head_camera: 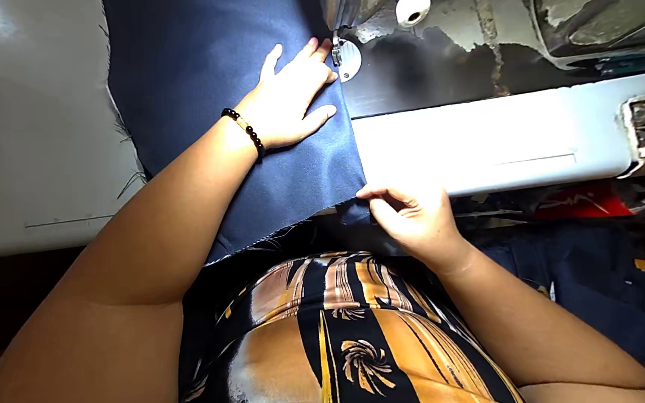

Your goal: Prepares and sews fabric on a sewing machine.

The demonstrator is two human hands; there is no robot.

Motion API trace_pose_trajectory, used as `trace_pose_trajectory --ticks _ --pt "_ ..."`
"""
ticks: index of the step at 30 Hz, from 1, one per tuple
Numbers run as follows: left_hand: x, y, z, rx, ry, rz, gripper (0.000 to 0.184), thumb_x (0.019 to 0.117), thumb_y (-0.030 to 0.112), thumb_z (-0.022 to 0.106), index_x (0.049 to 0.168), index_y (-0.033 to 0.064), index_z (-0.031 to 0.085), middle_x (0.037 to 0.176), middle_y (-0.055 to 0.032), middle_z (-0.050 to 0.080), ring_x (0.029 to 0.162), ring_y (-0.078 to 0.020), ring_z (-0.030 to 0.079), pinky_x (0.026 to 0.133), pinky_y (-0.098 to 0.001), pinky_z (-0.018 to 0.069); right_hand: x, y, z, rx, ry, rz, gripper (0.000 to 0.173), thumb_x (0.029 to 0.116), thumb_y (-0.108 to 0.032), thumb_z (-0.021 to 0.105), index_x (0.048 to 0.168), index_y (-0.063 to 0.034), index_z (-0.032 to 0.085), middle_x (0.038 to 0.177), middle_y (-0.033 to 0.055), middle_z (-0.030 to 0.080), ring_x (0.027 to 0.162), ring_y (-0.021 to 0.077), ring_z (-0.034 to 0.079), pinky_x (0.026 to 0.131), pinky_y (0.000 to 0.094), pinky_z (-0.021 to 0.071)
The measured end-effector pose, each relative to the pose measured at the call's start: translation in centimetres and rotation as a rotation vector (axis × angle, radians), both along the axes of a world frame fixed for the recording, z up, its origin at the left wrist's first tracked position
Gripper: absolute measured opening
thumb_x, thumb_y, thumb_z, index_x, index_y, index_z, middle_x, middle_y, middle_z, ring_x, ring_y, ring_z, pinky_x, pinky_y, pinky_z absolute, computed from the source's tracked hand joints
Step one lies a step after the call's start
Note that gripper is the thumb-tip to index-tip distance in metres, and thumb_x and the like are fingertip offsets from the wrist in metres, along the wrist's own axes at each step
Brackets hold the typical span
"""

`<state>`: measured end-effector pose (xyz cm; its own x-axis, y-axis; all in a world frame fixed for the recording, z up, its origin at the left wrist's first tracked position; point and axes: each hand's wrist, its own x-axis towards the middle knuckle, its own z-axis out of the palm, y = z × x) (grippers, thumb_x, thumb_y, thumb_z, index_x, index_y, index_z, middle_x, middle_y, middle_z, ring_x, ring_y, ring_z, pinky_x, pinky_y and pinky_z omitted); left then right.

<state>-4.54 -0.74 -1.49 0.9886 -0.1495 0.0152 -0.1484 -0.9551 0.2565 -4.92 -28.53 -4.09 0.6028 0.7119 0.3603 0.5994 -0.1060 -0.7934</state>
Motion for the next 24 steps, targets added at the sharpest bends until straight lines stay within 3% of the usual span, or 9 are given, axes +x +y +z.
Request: trace_pose_trajectory --ticks 17,24 --pt "0.1 0.0 0.3 0.009 0.016 -0.005 0.062 0.1034 0.051 0.035 0.147 0.0095 0.049 0.170 -0.0112 0.025 0.160 -0.0273 0.014 0.121 -0.0702 0.0036 0.4 0.3 1.1 -0.110 0.153 -0.008 0.023 0.0894 -0.004 0.054 0.092 -0.0094 0.076 0.076 -0.0049 0.069 0.062 -0.0039 0.058 0.055 0.0148 0.0481" --pt "0.9 0.4 0.5 0.038 0.023 -0.007 0.060 0.1040 0.049 0.034 0.144 0.0066 0.050 0.169 -0.0134 0.026 0.160 -0.0295 0.015 0.120 -0.0715 0.0062 0.8 1.1 1.6 -0.153 0.231 -0.042 0.023 0.0912 -0.003 0.052 0.087 -0.0105 0.073 0.077 -0.0036 0.071 0.063 -0.0007 0.065 0.056 0.0193 0.0566"
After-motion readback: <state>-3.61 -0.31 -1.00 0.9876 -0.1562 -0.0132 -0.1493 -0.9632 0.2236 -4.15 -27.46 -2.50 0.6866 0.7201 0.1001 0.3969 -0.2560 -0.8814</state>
